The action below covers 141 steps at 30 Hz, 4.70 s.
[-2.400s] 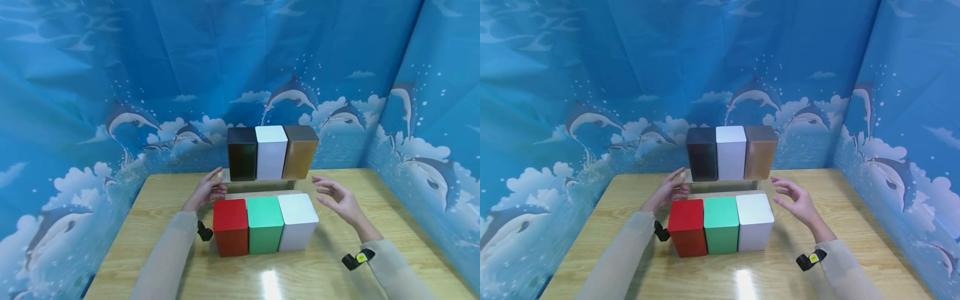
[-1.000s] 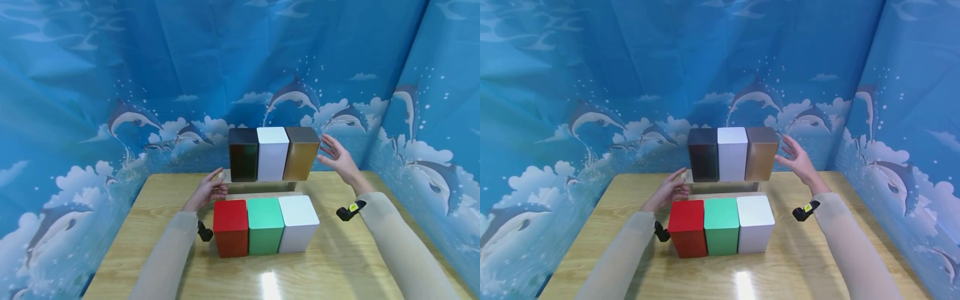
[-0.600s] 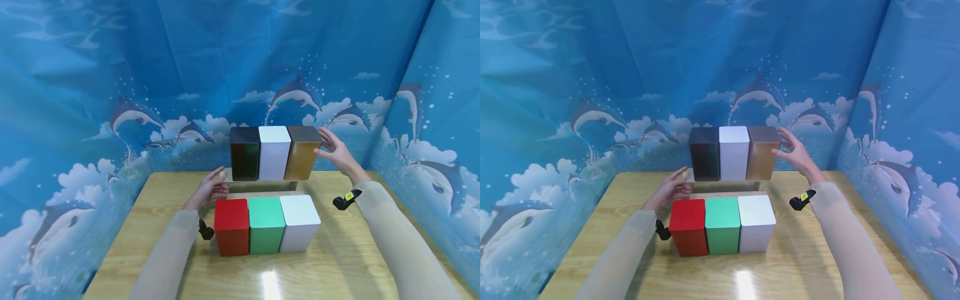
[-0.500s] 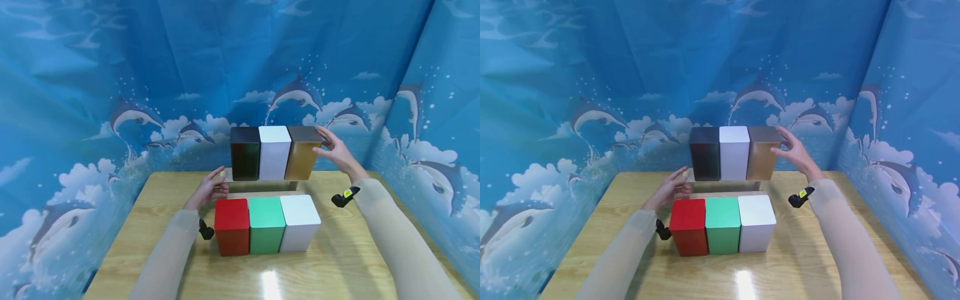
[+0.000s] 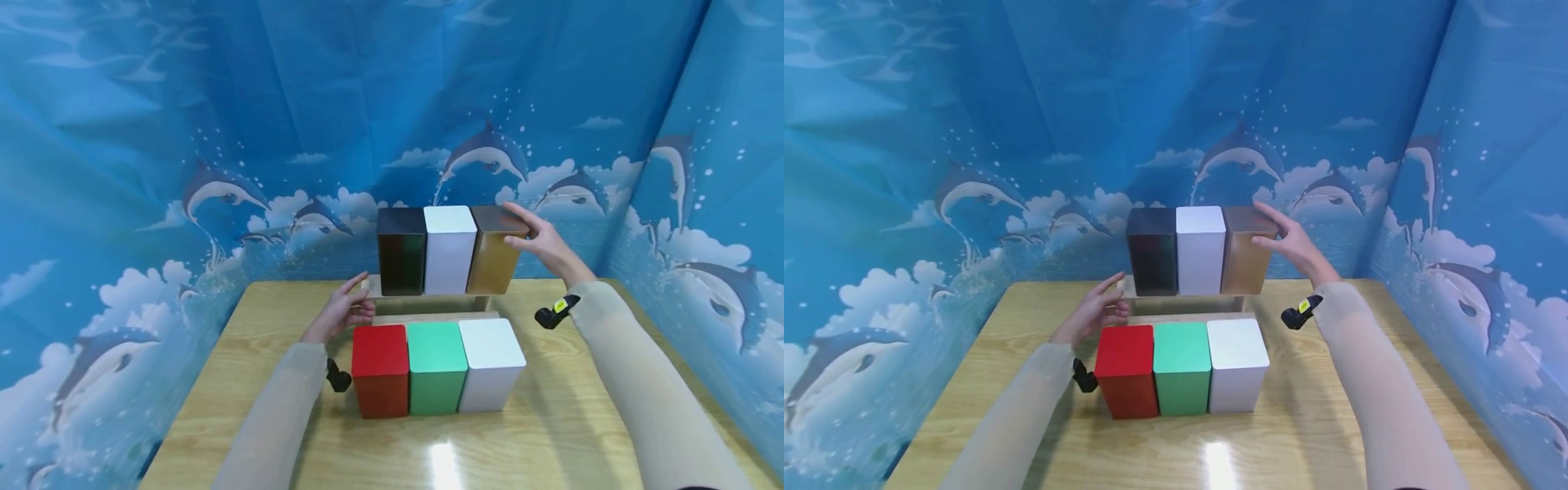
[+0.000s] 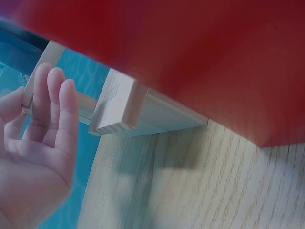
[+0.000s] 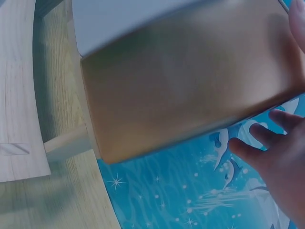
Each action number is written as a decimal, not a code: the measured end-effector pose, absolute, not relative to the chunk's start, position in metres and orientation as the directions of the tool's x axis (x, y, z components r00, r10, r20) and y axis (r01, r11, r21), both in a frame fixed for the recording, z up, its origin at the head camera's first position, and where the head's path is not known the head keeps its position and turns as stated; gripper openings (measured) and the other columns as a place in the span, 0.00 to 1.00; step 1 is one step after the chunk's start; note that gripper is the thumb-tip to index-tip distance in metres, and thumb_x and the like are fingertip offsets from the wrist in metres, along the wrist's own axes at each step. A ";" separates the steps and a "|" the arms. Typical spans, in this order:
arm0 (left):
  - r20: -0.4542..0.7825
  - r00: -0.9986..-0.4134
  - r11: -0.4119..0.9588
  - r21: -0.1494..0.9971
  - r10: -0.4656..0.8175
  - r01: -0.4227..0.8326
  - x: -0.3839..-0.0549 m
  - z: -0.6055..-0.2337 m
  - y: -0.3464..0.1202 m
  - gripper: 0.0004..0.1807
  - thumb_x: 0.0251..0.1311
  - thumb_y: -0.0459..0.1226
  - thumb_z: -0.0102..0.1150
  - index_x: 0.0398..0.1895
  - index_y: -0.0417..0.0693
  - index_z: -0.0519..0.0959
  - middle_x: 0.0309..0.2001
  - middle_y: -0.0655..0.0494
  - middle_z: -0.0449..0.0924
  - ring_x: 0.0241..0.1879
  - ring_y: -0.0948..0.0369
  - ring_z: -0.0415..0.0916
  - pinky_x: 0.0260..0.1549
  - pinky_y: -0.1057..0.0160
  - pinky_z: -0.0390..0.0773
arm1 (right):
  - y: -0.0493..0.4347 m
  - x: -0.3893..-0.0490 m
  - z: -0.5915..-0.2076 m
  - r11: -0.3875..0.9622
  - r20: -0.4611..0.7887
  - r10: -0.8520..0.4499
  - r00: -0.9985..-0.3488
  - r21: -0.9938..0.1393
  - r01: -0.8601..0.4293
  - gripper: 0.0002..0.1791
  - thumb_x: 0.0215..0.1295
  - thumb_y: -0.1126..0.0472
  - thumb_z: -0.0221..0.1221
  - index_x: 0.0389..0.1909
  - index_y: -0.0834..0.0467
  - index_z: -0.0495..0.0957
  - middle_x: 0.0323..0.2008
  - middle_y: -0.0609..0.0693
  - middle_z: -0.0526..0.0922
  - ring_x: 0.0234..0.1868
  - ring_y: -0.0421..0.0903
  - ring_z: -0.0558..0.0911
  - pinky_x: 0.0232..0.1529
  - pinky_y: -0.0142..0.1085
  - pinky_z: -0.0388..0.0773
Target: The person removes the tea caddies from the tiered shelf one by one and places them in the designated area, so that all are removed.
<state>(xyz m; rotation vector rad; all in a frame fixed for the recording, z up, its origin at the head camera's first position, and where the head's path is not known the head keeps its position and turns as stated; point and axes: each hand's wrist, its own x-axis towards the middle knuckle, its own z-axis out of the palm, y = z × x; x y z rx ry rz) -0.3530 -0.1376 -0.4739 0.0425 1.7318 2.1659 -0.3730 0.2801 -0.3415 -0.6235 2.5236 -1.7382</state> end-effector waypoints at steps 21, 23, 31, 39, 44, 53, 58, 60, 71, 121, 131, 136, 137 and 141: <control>-0.196 -0.931 -0.185 0.948 0.309 -0.261 -0.355 -0.472 -0.135 0.29 0.68 0.41 0.48 0.71 0.63 0.56 0.31 0.47 0.80 0.28 0.57 0.79 0.36 0.54 0.81 | 0.285 -0.363 -0.338 0.409 0.214 -0.238 -0.948 -0.863 -0.297 0.32 0.60 0.54 0.62 0.66 0.47 0.65 0.72 0.49 0.46 0.72 0.48 0.43 0.63 0.54 0.57; -0.199 -0.931 -0.186 0.946 0.307 -0.264 -0.354 -0.472 -0.136 0.29 0.68 0.41 0.48 0.70 0.64 0.57 0.31 0.47 0.80 0.28 0.57 0.79 0.36 0.54 0.81 | 0.286 -0.359 -0.340 0.418 0.234 -0.231 -0.944 -0.852 -0.314 0.32 0.60 0.53 0.62 0.65 0.47 0.66 0.72 0.49 0.47 0.71 0.49 0.46 0.62 0.55 0.57; -0.203 -0.932 -0.183 0.947 0.301 -0.265 -0.352 -0.475 -0.137 0.28 0.68 0.41 0.48 0.70 0.64 0.58 0.32 0.46 0.80 0.28 0.57 0.80 0.35 0.54 0.81 | 0.293 -0.345 -0.347 0.464 0.310 -0.225 -0.924 -0.799 -0.382 0.30 0.60 0.54 0.62 0.64 0.48 0.68 0.71 0.48 0.51 0.68 0.54 0.54 0.60 0.58 0.58; -0.209 -0.936 -0.181 0.947 0.285 -0.266 -0.354 -0.476 -0.136 0.29 0.67 0.41 0.49 0.70 0.63 0.57 0.33 0.44 0.80 0.28 0.57 0.79 0.35 0.54 0.81 | 0.292 -0.333 -0.348 0.422 0.380 -0.215 -0.900 -0.795 -0.437 0.30 0.59 0.62 0.62 0.64 0.53 0.68 0.69 0.47 0.53 0.63 0.53 0.59 0.54 0.45 0.66; -0.219 -0.939 -0.163 0.950 0.267 -0.268 -0.354 -0.476 -0.136 0.27 0.67 0.42 0.50 0.69 0.66 0.60 0.38 0.39 0.78 0.29 0.56 0.79 0.36 0.53 0.81 | 0.292 -0.327 -0.348 0.426 0.421 -0.192 -0.887 -0.778 -0.462 0.30 0.57 0.63 0.64 0.63 0.54 0.70 0.69 0.50 0.54 0.59 0.53 0.61 0.43 0.27 0.70; -0.219 -0.938 -0.166 0.948 0.270 -0.270 -0.352 -0.476 -0.136 0.27 0.67 0.41 0.50 0.68 0.67 0.61 0.34 0.43 0.79 0.28 0.56 0.79 0.37 0.53 0.81 | 0.293 -0.316 -0.346 0.416 0.415 -0.174 -0.893 -0.791 -0.448 0.28 0.56 0.63 0.65 0.60 0.55 0.72 0.68 0.48 0.53 0.58 0.54 0.65 0.42 0.24 0.72; -0.216 -0.937 -0.154 0.952 0.276 -0.265 -0.351 -0.476 -0.136 0.27 0.67 0.42 0.50 0.68 0.67 0.60 0.34 0.44 0.79 0.29 0.56 0.80 0.38 0.53 0.80 | 0.293 -0.307 -0.343 0.432 0.445 -0.182 -0.877 -0.765 -0.478 0.28 0.54 0.67 0.65 0.58 0.60 0.73 0.66 0.52 0.55 0.58 0.50 0.62 0.45 0.25 0.69; -0.216 -0.936 -0.153 0.952 0.277 -0.265 -0.352 -0.476 -0.136 0.28 0.67 0.42 0.50 0.69 0.67 0.59 0.35 0.43 0.79 0.29 0.56 0.80 0.38 0.53 0.80 | 0.290 -0.301 -0.339 0.435 0.467 -0.190 -0.864 -0.749 -0.500 0.27 0.54 0.69 0.65 0.58 0.62 0.73 0.65 0.56 0.56 0.58 0.49 0.61 0.46 0.27 0.68; -0.211 -0.936 -0.157 0.952 0.282 -0.262 -0.353 -0.476 -0.137 0.29 0.67 0.42 0.50 0.70 0.65 0.58 0.38 0.40 0.78 0.29 0.56 0.79 0.37 0.53 0.80 | 0.282 -0.276 -0.326 0.400 0.530 -0.204 -0.823 -0.722 -0.564 0.25 0.53 0.74 0.63 0.54 0.69 0.72 0.63 0.64 0.56 0.57 0.41 0.61 0.46 0.24 0.67; -0.220 -0.910 -0.144 0.948 0.350 -0.284 -0.343 -0.457 -0.139 0.30 0.69 0.40 0.46 0.72 0.62 0.52 0.39 0.41 0.79 0.33 0.55 0.79 0.45 0.50 0.77 | 0.332 -0.232 -0.397 0.304 0.548 -0.248 -0.799 -0.739 -0.602 0.28 0.45 0.83 0.60 0.52 0.71 0.71 0.61 0.65 0.56 0.57 0.46 0.63 0.46 0.22 0.70; -0.216 -0.926 -0.172 0.945 0.311 -0.278 -0.349 -0.469 -0.139 0.27 0.68 0.41 0.49 0.69 0.67 0.59 0.37 0.41 0.79 0.30 0.56 0.80 0.40 0.53 0.80 | 0.333 -0.223 -0.411 0.318 0.525 -0.244 -0.816 -0.751 -0.578 0.28 0.46 0.83 0.61 0.52 0.71 0.71 0.61 0.63 0.57 0.55 0.45 0.66 0.46 0.22 0.70; -0.213 -0.936 -0.174 0.948 0.279 -0.267 -0.353 -0.477 -0.137 0.26 0.66 0.42 0.51 0.66 0.69 0.63 0.39 0.38 0.78 0.29 0.57 0.80 0.36 0.55 0.81 | 0.332 -0.219 -0.418 0.280 0.539 -0.269 -0.798 -0.749 -0.600 0.28 0.45 0.83 0.60 0.52 0.72 0.71 0.60 0.66 0.56 0.55 0.43 0.67 0.47 0.23 0.70; -0.211 -0.937 -0.176 0.948 0.279 -0.266 -0.354 -0.478 -0.137 0.26 0.66 0.42 0.51 0.66 0.69 0.63 0.40 0.37 0.78 0.29 0.57 0.80 0.36 0.55 0.81 | 0.332 -0.218 -0.419 0.275 0.541 -0.273 -0.795 -0.749 -0.603 0.28 0.45 0.84 0.60 0.52 0.72 0.71 0.60 0.67 0.56 0.55 0.43 0.68 0.48 0.23 0.70; -0.212 -0.936 -0.184 0.945 0.282 -0.269 -0.354 -0.479 -0.137 0.27 0.66 0.42 0.51 0.68 0.67 0.61 0.42 0.34 0.77 0.28 0.57 0.80 0.36 0.55 0.81 | 0.331 -0.214 -0.423 0.273 0.533 -0.273 -0.801 -0.755 -0.596 0.28 0.45 0.84 0.60 0.52 0.72 0.70 0.60 0.68 0.55 0.56 0.43 0.67 0.50 0.22 0.69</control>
